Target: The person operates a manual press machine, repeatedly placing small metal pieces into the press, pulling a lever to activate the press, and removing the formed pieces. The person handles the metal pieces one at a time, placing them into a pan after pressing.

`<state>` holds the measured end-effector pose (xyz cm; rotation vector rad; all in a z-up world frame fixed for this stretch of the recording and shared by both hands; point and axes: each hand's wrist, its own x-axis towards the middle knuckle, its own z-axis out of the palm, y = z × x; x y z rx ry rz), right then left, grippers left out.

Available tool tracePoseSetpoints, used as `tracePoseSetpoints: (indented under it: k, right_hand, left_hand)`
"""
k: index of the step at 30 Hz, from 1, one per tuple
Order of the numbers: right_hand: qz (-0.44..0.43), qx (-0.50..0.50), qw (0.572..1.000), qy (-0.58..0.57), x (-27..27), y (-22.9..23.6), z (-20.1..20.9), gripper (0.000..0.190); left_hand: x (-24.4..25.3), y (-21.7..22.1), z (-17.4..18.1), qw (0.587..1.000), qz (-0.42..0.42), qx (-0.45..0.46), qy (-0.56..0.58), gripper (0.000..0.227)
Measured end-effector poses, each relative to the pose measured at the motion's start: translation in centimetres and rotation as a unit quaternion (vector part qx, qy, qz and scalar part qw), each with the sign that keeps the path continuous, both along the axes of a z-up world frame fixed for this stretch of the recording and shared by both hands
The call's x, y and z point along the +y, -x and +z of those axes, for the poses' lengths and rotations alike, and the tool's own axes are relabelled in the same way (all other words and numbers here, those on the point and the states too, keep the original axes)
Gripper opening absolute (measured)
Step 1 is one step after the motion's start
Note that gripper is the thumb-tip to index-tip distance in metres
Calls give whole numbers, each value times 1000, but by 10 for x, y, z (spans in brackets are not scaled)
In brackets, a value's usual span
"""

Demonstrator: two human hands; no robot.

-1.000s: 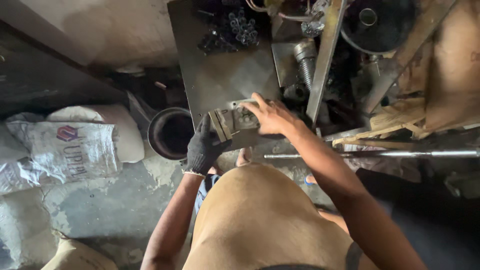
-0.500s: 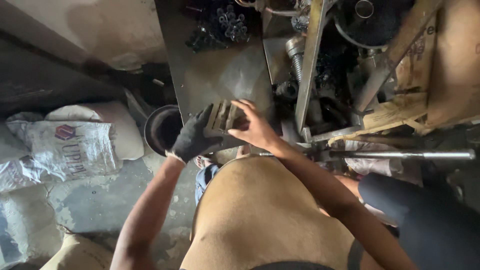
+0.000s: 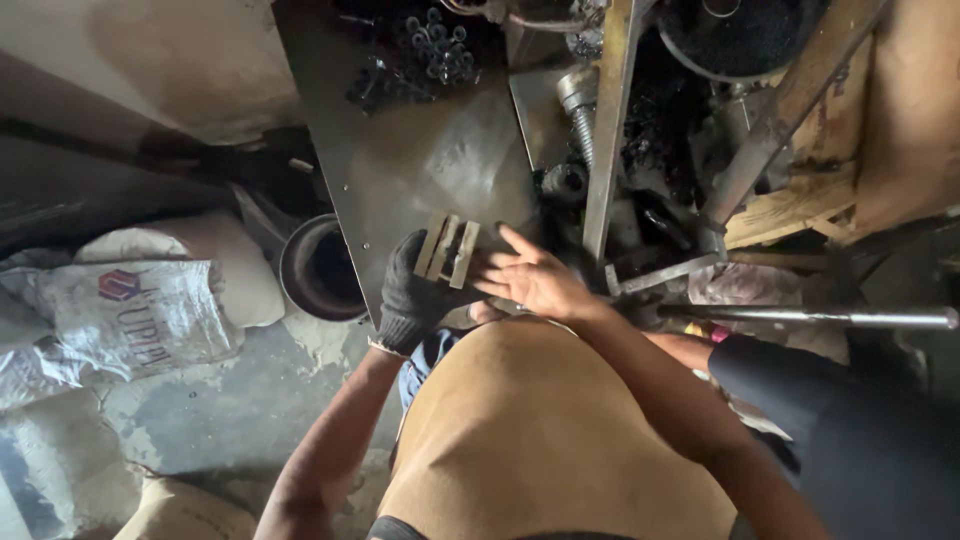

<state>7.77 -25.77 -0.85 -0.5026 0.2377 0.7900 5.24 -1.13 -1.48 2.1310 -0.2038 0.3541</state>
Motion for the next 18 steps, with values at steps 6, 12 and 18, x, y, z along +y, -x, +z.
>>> tracePoseSetpoints:
  k: [6,12,18]
  right_hand:
    - [29,-30,999,27,13,-7,4,94]
    - [63,-279,912,296,-37,24,82,63]
    - [-138,-417,612,658,-96,14,119,35]
  left_hand:
    - [6,-5,-9,997,-29,71,32,81]
    - [-27,-10,-5,985,146,89,-14,64]
    - [-60,-88,2,978,142,142,50,63]
